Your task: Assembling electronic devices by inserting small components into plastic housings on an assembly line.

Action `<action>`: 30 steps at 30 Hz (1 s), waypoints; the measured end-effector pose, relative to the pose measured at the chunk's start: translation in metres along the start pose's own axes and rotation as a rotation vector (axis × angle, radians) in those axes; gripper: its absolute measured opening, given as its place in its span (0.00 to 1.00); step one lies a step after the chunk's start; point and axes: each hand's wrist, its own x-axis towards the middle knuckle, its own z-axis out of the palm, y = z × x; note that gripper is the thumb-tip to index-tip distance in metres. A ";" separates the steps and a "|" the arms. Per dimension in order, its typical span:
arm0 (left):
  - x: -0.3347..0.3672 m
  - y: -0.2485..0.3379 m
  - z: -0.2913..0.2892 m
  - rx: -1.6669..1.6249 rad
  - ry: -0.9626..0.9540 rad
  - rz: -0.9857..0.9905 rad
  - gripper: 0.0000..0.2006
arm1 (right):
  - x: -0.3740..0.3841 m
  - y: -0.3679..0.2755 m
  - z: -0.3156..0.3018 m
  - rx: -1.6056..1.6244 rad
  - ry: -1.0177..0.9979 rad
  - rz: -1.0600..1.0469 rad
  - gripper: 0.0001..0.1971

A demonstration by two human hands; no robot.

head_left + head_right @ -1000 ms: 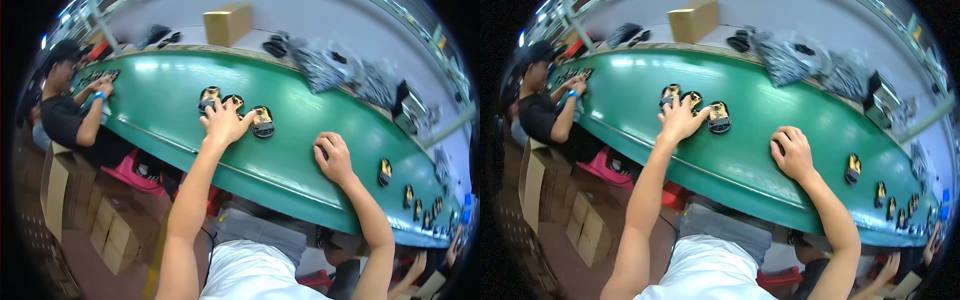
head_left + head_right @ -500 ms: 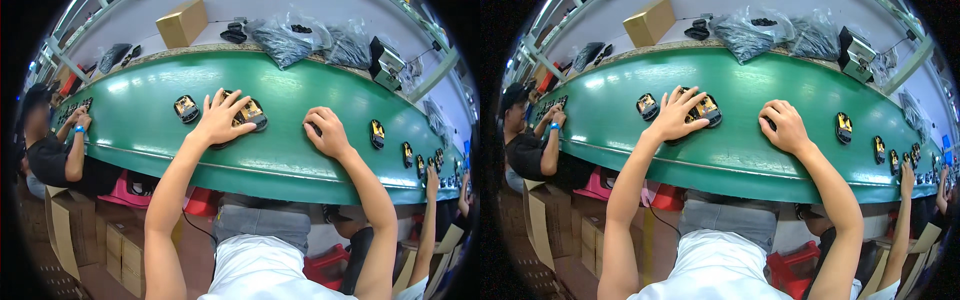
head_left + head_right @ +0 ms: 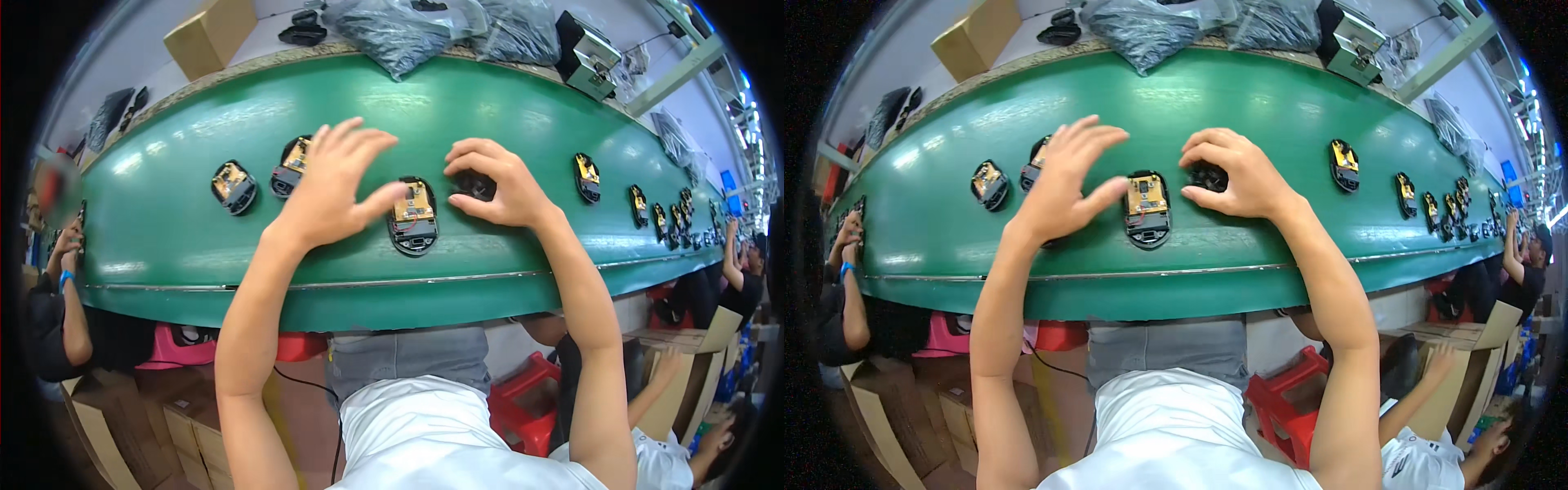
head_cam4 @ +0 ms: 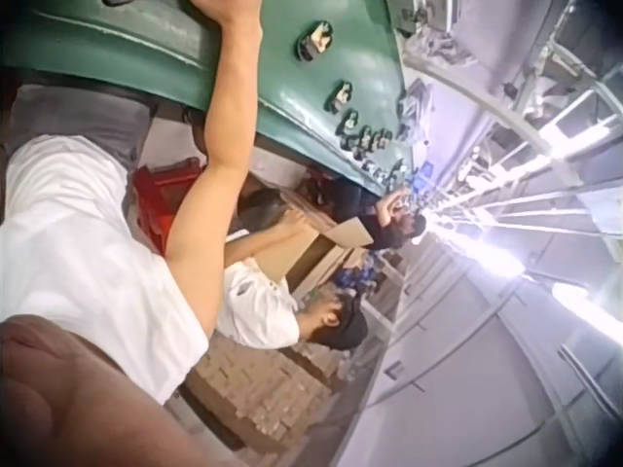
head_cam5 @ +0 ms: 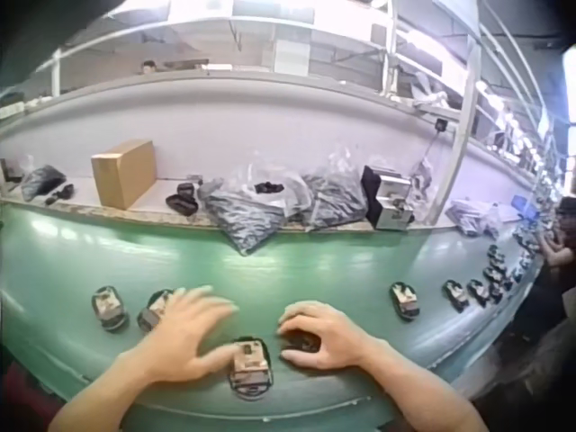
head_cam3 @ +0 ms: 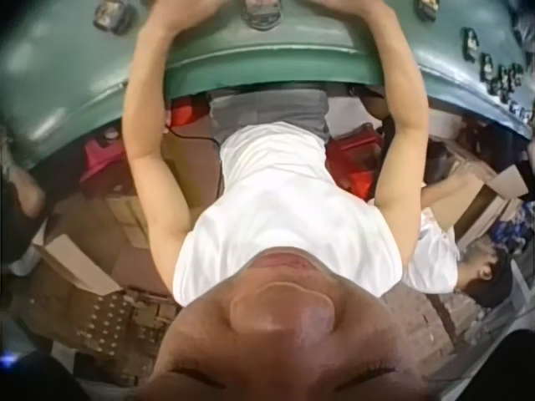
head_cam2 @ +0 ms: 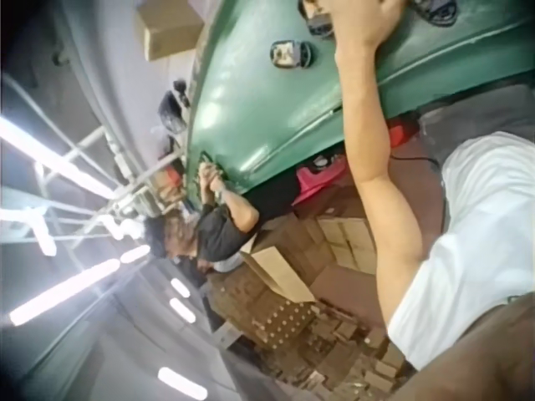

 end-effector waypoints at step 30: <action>-0.015 0.011 0.028 0.087 0.068 0.053 0.15 | 0.001 -0.027 0.004 -0.217 0.046 0.100 0.14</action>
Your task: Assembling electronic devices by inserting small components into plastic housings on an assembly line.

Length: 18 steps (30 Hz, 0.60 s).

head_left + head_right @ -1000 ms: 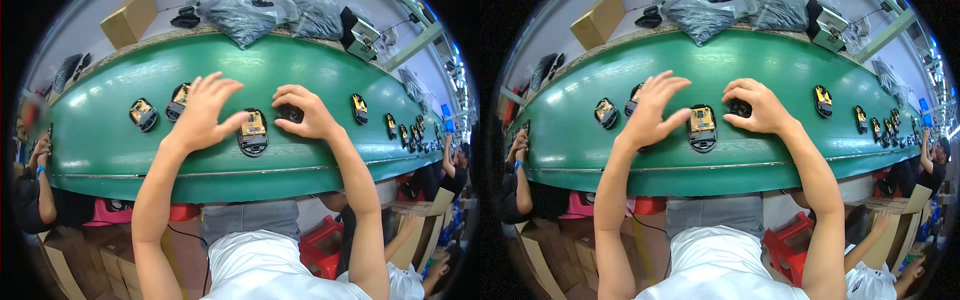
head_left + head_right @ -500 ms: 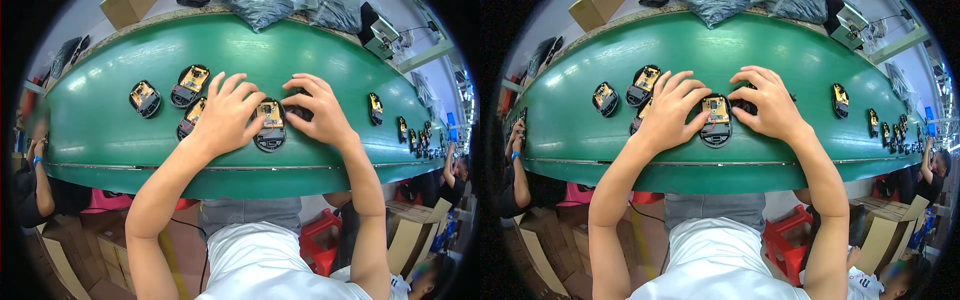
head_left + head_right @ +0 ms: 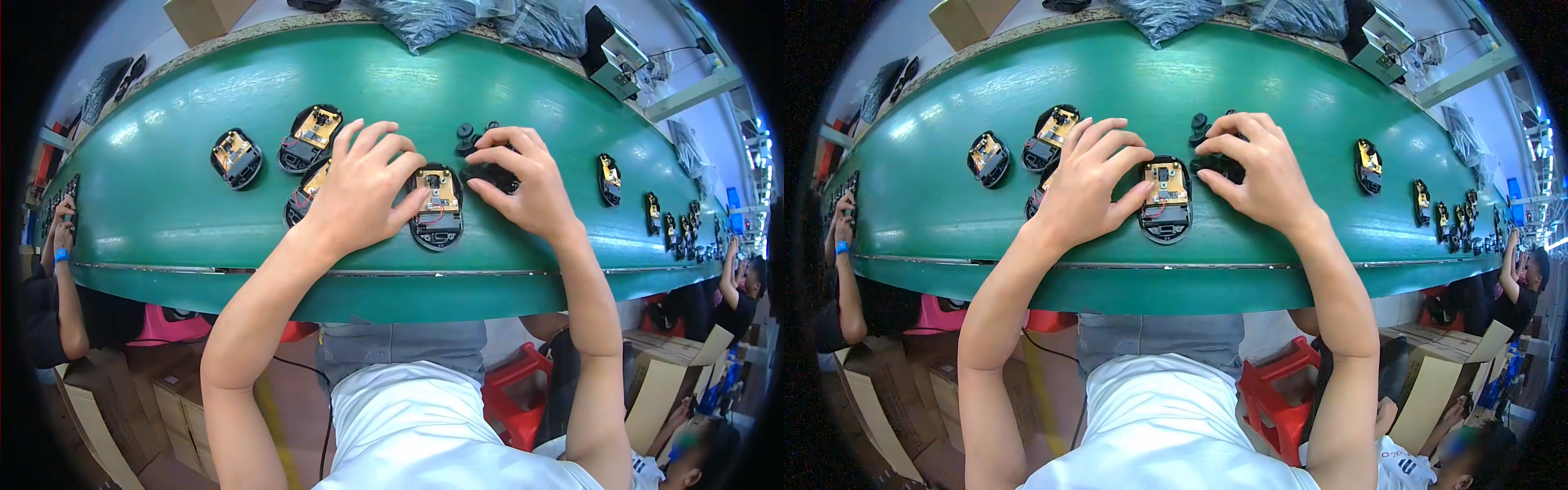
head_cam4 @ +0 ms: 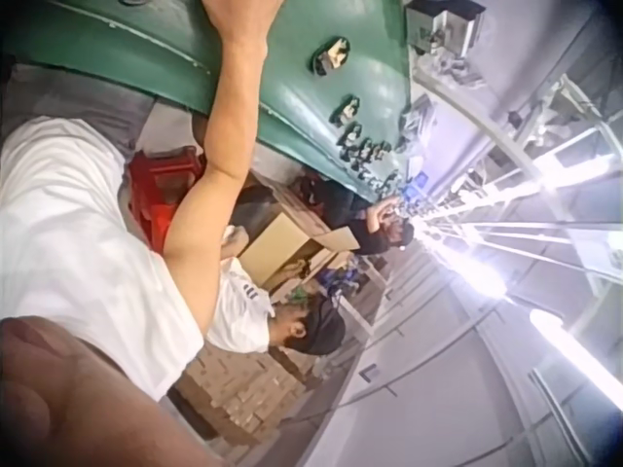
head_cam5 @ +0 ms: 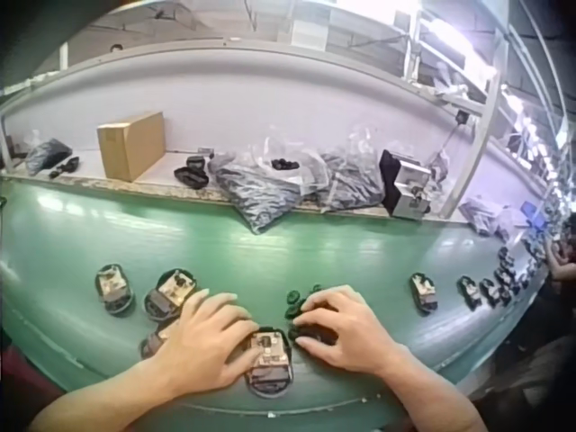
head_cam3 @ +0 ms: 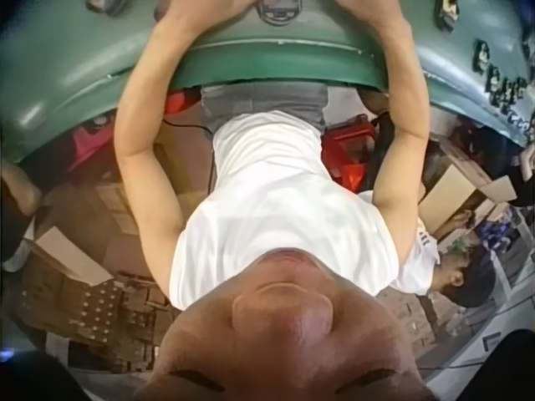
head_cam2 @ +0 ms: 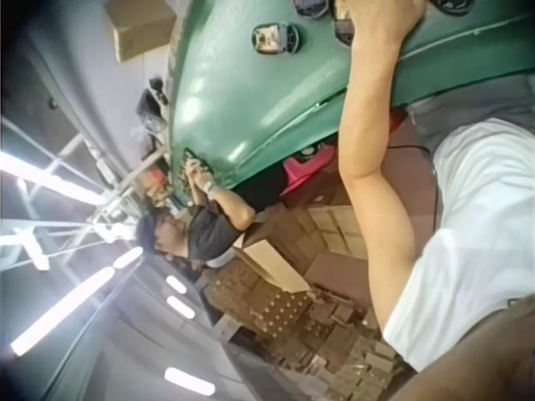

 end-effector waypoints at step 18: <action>0.016 -0.016 -0.024 -0.389 0.094 -0.178 0.10 | 0.008 -0.015 0.009 0.807 -0.014 0.407 0.11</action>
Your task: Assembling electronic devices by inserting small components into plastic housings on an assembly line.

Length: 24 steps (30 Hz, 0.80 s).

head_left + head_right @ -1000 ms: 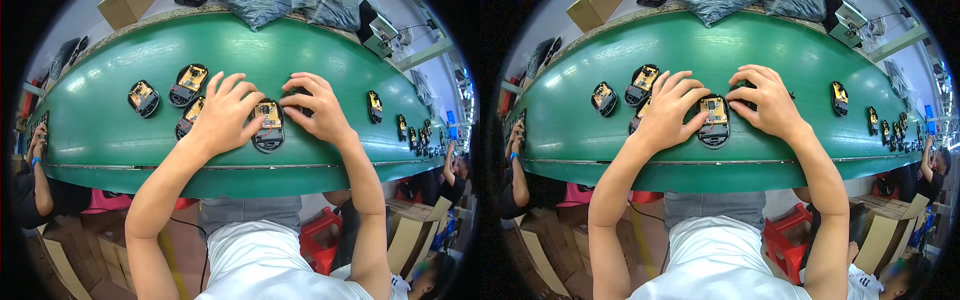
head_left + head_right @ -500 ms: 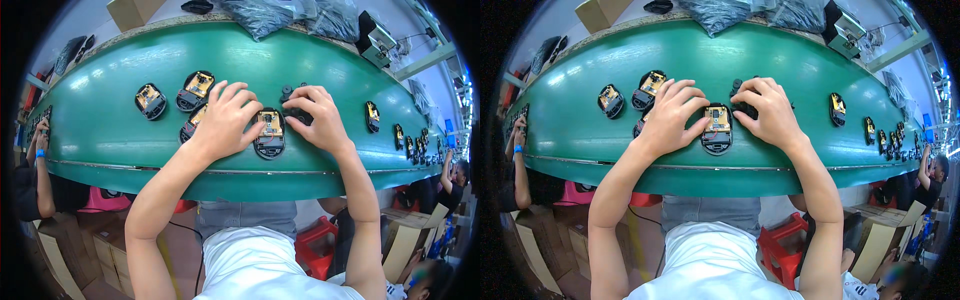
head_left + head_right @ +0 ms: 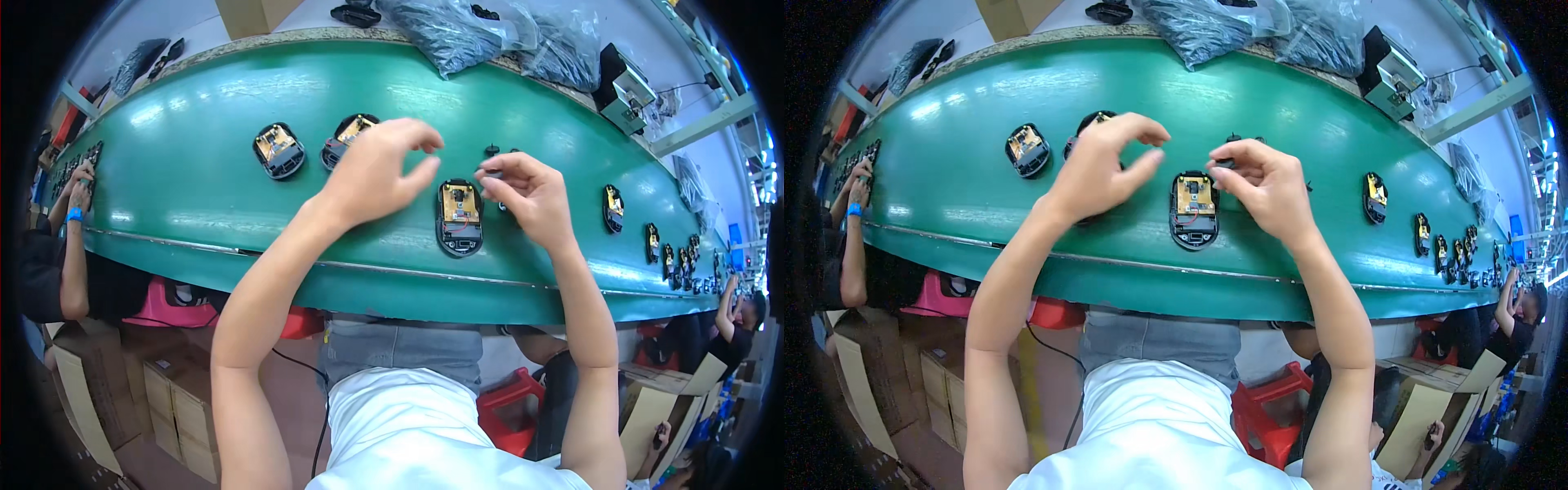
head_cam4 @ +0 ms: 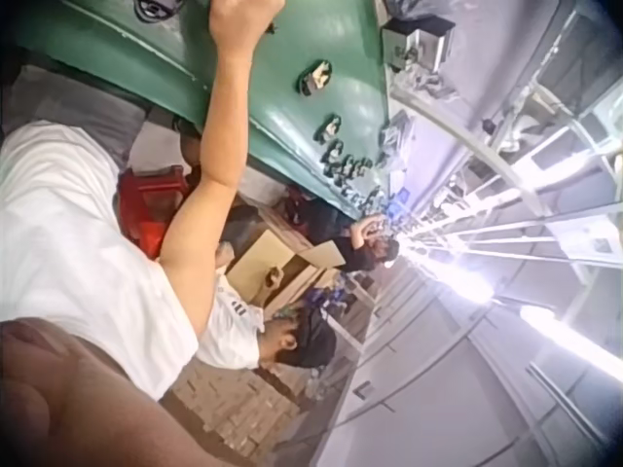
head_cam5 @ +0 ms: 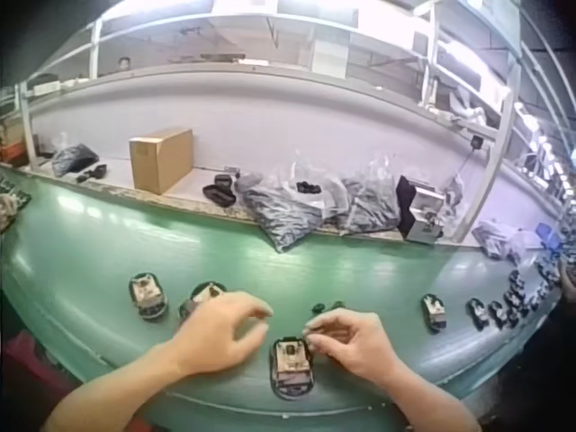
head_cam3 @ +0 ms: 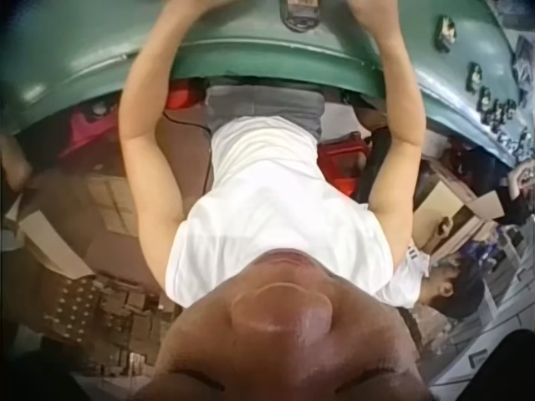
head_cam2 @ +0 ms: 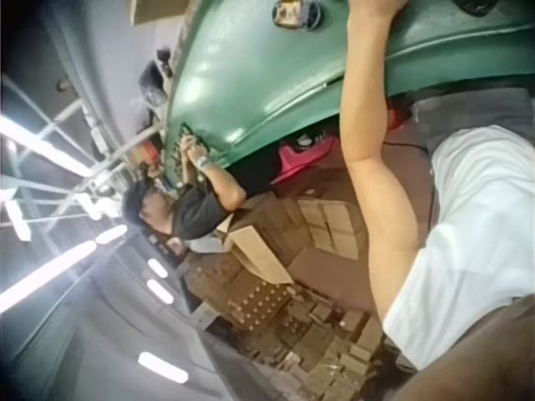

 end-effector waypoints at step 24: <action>-0.009 0.012 0.060 -0.083 -0.079 -0.087 0.19 | -0.010 0.007 0.017 -0.639 0.047 -0.345 0.13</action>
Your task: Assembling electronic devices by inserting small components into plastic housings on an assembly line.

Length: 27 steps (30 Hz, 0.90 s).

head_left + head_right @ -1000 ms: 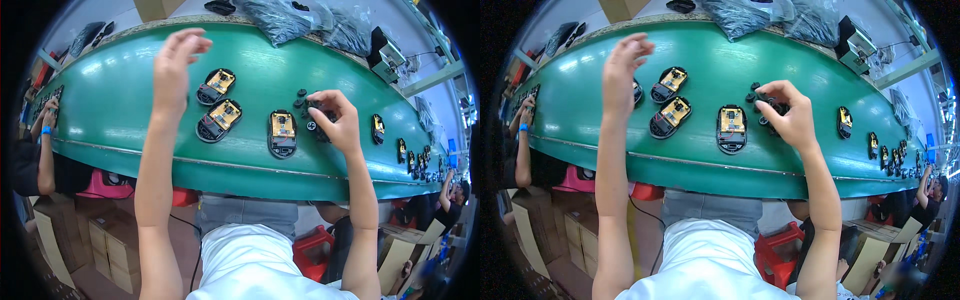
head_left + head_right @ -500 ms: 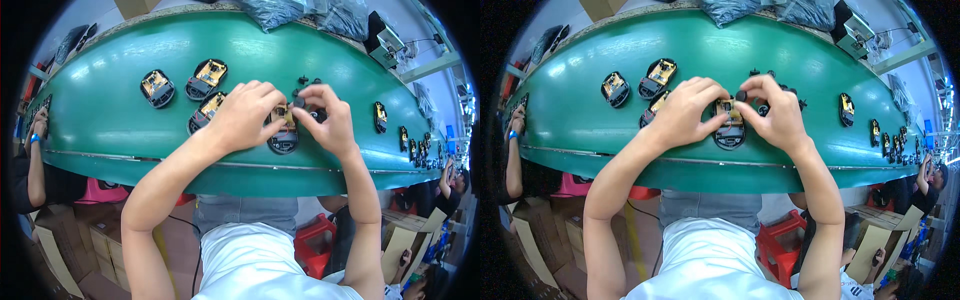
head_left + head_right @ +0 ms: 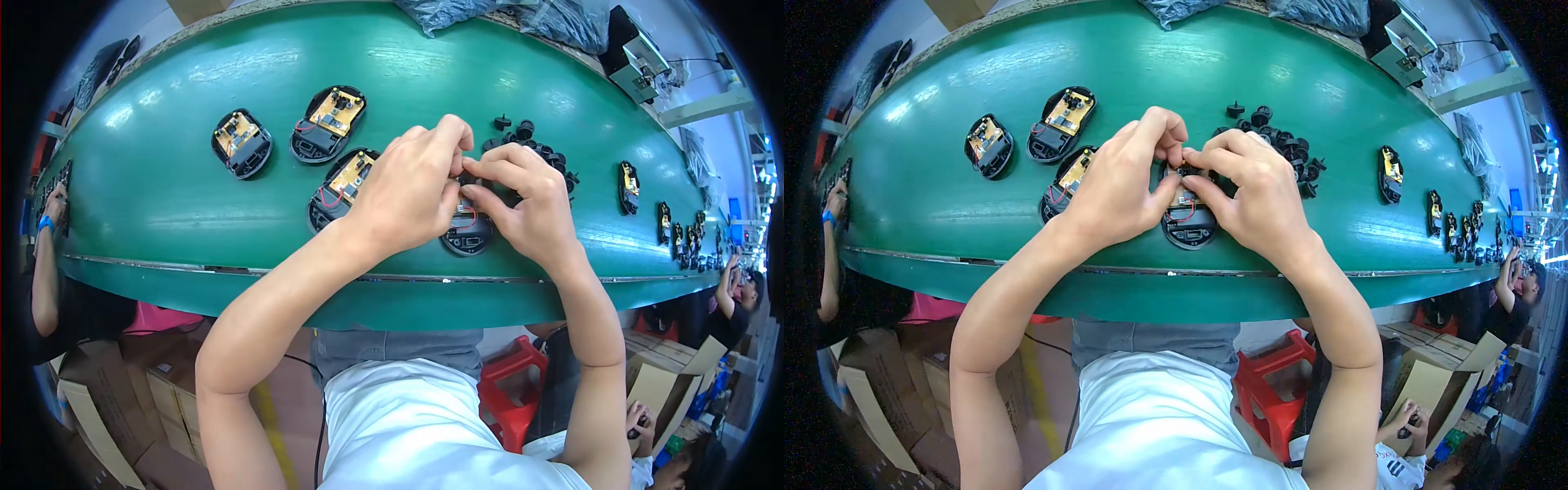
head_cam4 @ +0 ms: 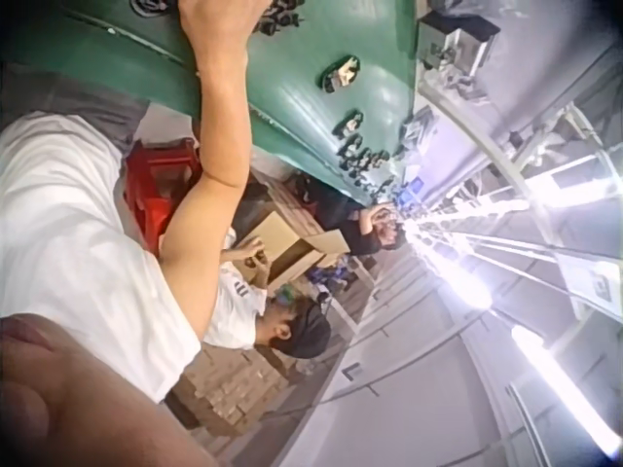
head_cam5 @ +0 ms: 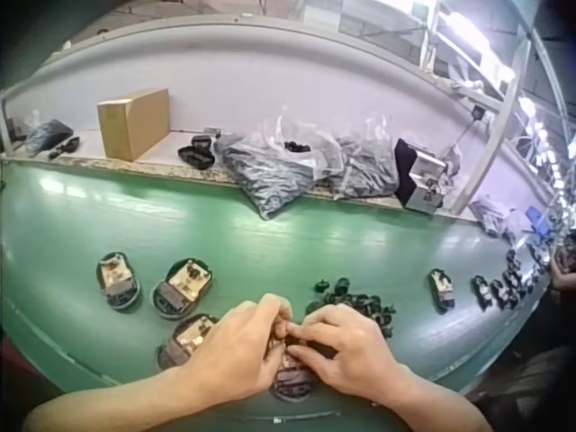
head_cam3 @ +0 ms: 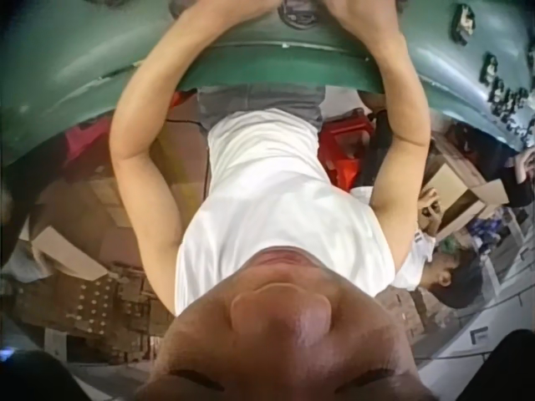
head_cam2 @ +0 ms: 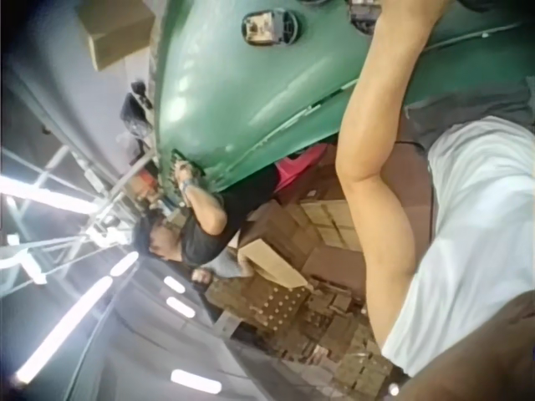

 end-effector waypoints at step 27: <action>0.007 0.005 -0.009 0.096 -0.089 -0.043 0.22 | 0.025 0.024 -0.016 0.207 -0.350 0.195 0.12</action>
